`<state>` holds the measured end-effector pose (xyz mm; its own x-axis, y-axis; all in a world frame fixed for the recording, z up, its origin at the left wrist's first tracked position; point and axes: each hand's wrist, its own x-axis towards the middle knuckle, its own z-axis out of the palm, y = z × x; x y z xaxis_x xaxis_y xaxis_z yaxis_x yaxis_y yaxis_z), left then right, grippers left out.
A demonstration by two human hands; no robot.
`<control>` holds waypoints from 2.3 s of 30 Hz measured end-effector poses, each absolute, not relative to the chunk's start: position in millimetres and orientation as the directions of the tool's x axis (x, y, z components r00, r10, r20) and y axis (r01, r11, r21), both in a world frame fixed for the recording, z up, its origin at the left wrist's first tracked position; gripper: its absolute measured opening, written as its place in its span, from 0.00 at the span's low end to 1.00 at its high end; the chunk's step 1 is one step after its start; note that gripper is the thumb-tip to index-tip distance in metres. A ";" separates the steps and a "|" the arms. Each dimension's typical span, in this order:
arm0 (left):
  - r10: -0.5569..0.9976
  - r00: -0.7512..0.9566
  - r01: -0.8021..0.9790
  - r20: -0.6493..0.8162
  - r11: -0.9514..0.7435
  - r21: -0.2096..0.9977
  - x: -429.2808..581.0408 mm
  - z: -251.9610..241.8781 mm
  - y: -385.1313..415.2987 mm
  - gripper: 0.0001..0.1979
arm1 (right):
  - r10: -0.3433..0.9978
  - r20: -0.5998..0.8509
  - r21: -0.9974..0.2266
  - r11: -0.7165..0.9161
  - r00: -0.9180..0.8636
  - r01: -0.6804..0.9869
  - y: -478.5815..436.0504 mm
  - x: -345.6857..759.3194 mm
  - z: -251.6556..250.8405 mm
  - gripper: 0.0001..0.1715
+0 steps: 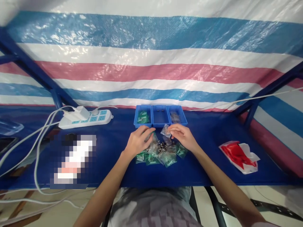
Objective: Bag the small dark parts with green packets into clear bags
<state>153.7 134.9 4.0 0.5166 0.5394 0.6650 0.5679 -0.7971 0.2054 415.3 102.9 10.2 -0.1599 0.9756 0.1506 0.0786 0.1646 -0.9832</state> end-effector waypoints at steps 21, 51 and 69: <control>0.482 0.587 0.425 0.651 -0.867 0.258 175.6 8.3 121.8 0.13 | 0.970 0.227 -0.962 0.238 -0.091 0.136 91.1 393.4 14.3 0.14; 0.483 0.487 0.494 0.728 -0.840 0.227 191.9 0.9 143.5 0.11 | 0.933 0.348 -0.885 0.359 -0.090 0.298 98.5 393.6 3.8 0.21; 0.610 0.534 0.559 0.585 -0.774 0.297 186.0 7.6 142.4 0.22 | 0.892 0.337 -0.935 0.354 0.301 -0.002 133.9 436.4 3.5 0.25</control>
<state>186.0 142.4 7.6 0.5340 0.6100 0.5854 0.5590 -0.7742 0.2968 436.4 133.9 3.5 0.3012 0.8919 0.3372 -0.0025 0.3543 -0.9351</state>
